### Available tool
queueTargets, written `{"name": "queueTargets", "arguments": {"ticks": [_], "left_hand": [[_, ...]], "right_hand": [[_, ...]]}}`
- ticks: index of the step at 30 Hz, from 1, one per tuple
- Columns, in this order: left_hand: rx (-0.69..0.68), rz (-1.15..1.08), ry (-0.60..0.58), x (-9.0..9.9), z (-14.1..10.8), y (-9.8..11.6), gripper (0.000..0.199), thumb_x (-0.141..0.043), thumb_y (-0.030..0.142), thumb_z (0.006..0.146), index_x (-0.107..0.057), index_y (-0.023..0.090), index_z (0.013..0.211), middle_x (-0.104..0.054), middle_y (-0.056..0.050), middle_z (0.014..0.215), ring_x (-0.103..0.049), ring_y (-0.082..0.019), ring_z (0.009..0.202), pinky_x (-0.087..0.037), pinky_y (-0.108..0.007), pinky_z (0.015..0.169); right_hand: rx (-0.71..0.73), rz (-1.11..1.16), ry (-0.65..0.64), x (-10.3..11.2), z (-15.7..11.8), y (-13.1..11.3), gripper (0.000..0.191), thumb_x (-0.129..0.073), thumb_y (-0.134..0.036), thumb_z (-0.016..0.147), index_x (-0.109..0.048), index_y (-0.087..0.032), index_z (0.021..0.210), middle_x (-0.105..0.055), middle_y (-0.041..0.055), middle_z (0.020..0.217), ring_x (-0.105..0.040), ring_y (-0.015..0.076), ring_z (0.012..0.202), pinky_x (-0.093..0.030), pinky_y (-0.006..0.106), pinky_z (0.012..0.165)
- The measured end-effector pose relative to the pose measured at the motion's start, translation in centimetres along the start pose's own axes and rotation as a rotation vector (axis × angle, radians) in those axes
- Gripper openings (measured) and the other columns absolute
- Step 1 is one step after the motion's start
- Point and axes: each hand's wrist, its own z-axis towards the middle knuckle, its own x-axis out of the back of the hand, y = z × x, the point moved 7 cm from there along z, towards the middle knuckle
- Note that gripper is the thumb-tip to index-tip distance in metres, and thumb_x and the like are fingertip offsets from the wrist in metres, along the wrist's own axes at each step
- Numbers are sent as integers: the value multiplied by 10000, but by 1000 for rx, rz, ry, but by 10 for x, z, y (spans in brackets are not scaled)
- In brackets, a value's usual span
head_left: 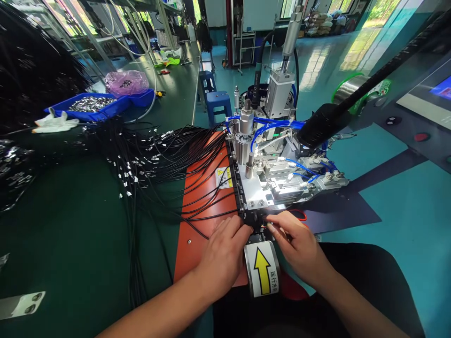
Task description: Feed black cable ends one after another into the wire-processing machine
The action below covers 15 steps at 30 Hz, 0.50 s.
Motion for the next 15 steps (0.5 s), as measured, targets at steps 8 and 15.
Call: {"name": "queueTargets", "arguments": {"ticks": [8,15], "left_hand": [[-14,33,19,1,-1,0,202,-499,63,932,-614,198,1028,-552,-50,914,-511,-204,827,-435,-321,730],[-62,101,20,5,-3,2,222,-516,72,927,-633,189,1075,-587,-66,933,-521,-216,849,-453,-352,750]], "right_hand": [[-43,-39,34,0,3,3,171,-510,-286,978,-665,-225,940,-655,18,893,-603,190,825,-452,304,728],[-111,-45,-55,-2,7,6,216,-483,-327,976,-636,-220,868,-666,6,794,-595,175,698,-430,288,627]]}}
